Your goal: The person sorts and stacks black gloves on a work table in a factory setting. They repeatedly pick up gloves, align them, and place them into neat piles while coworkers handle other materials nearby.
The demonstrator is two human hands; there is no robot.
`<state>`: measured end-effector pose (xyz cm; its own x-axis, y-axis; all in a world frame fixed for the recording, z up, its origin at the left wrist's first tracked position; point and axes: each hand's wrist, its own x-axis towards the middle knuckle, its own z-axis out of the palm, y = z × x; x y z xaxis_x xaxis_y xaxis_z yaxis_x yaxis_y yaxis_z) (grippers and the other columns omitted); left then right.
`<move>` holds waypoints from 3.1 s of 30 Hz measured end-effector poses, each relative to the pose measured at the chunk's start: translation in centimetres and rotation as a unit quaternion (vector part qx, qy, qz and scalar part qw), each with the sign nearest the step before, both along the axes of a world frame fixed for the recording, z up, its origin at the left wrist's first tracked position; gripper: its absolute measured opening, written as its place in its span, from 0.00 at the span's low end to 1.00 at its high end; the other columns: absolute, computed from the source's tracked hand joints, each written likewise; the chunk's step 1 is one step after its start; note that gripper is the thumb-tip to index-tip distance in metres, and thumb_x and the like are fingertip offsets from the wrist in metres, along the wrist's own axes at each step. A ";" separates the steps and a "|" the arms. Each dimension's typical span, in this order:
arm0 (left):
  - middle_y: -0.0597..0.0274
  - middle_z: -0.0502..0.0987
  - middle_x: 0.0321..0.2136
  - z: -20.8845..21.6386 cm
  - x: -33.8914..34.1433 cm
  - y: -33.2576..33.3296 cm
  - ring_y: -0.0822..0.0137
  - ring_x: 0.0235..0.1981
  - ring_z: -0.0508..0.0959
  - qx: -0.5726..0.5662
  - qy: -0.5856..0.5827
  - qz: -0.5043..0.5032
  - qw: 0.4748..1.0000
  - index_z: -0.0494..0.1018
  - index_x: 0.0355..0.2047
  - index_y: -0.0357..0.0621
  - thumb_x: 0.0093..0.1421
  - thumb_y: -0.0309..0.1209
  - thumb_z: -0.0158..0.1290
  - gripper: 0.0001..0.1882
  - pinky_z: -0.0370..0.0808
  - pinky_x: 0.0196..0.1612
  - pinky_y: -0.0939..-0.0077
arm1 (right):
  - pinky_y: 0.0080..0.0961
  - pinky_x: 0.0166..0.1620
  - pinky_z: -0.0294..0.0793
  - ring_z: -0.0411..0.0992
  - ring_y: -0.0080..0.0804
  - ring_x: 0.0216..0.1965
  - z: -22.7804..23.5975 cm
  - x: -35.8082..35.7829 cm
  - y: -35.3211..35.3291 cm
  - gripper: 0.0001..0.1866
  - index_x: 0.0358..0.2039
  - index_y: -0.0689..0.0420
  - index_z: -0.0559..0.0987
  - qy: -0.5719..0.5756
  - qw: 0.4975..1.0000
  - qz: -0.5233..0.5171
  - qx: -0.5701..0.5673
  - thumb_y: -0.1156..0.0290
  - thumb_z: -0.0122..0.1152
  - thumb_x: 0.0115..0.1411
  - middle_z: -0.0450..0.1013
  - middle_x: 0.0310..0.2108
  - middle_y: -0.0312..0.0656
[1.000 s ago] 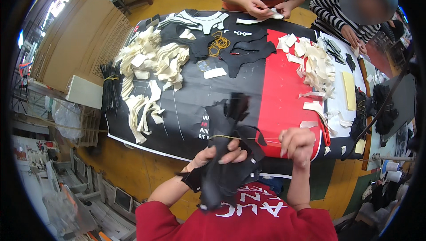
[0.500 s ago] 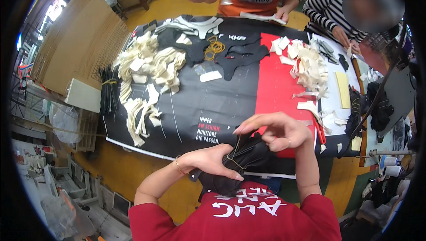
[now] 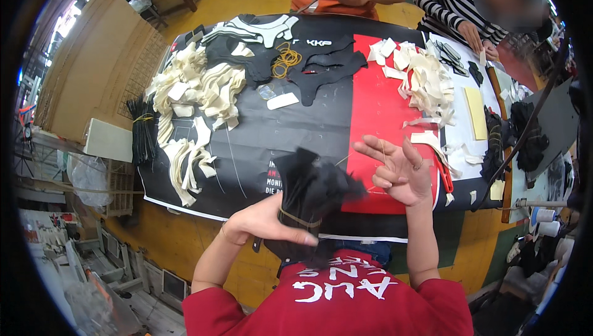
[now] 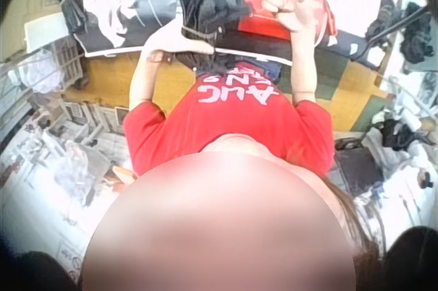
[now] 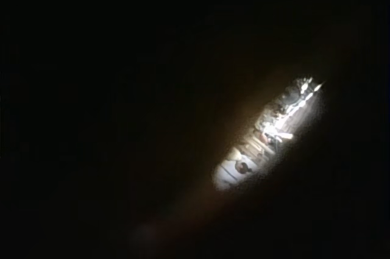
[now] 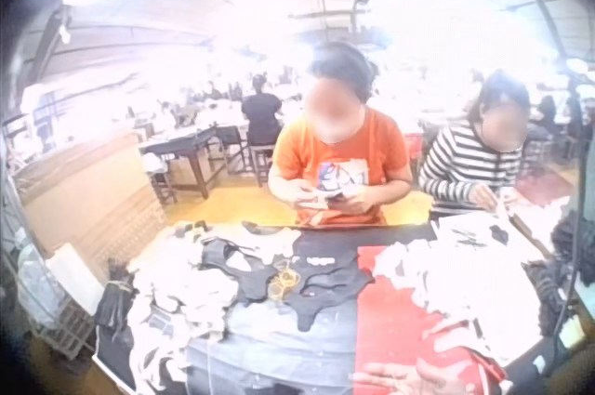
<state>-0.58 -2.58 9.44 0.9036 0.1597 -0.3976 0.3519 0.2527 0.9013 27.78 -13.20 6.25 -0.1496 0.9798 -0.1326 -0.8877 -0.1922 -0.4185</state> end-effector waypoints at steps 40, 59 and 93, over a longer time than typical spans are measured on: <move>0.61 0.78 0.28 -1.0 -1.2 1.2 0.67 0.34 0.74 -0.105 -0.092 0.077 0.987 0.76 0.36 0.35 0.48 0.34 0.69 0.20 0.69 0.46 0.69 | 0.14 0.20 0.52 0.51 0.11 0.15 -0.3 3.0 -2.0 0.13 0.43 0.65 0.78 -0.299 0.930 -0.208 -0.055 0.67 0.52 0.69 0.77 0.38 0.43; 0.60 0.78 0.40 -1.3 2.4 0.5 0.71 0.39 0.79 -0.159 0.005 0.333 0.930 0.72 0.47 0.35 0.59 0.34 0.63 0.21 0.78 0.44 0.77 | 0.32 0.46 0.72 0.75 0.41 0.38 2.3 -2.4 -0.3 0.14 0.37 0.61 0.82 -0.747 0.654 -0.099 0.060 0.62 0.62 0.62 0.77 0.33 0.45; 0.57 0.70 0.57 -1.8 2.5 3.4 0.70 0.57 0.70 -0.222 -0.051 0.106 0.968 0.58 0.63 0.30 0.53 0.18 0.61 0.38 0.65 0.62 0.73 | 0.30 0.66 0.58 0.60 0.34 0.64 -2.4 -4.5 0.2 0.56 0.67 0.69 0.54 -0.327 0.943 0.063 -0.007 0.73 0.78 0.42 0.60 0.63 0.48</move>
